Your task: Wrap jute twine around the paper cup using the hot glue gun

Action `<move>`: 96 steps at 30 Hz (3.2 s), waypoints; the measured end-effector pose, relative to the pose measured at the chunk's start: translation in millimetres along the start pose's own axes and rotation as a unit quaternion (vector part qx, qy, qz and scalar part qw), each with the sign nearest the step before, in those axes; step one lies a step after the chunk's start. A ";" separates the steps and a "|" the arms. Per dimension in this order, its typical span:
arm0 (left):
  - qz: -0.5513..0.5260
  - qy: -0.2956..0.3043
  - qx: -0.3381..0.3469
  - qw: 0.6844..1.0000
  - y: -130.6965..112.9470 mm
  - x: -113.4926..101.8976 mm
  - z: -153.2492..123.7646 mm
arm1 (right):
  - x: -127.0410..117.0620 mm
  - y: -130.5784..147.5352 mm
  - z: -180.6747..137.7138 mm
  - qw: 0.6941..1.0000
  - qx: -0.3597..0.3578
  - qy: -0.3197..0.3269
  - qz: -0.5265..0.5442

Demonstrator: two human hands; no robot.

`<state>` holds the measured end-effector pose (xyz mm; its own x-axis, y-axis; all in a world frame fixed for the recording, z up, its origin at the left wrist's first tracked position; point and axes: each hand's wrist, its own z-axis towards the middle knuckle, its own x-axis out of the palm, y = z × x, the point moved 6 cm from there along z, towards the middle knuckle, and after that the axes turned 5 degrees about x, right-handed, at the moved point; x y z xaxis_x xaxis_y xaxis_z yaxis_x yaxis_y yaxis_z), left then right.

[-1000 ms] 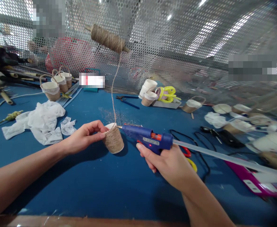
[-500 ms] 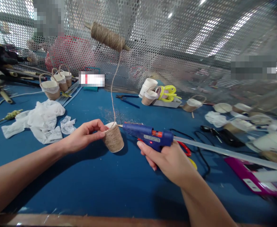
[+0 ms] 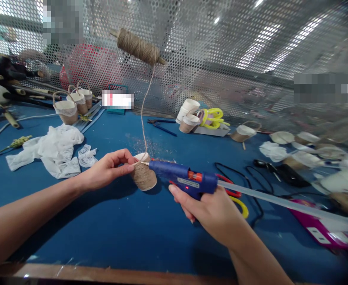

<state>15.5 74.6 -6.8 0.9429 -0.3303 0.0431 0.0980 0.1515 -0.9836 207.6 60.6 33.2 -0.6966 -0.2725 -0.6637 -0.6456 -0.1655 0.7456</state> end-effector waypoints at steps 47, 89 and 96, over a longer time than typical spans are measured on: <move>-0.014 -0.006 -0.001 1.000 -0.2 -0.3 1.2 | -4.3 1.4 4.8 0.998 0.061 0.000 -0.018; 0.083 0.064 0.046 0.993 -22.0 9.6 -3.7 | -26.5 -82.0 97.6 0.969 0.215 -0.101 0.065; 0.074 0.095 0.043 0.992 -27.0 14.5 -5.9 | -32.6 -69.1 97.8 0.972 0.175 -0.154 -0.032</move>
<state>24.7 60.2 19.3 0.8730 -0.4665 -0.1421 -0.0020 0.2881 -0.9576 244.3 173.6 -2.6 -0.6774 0.0334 -0.7349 -0.7200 0.1745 0.6716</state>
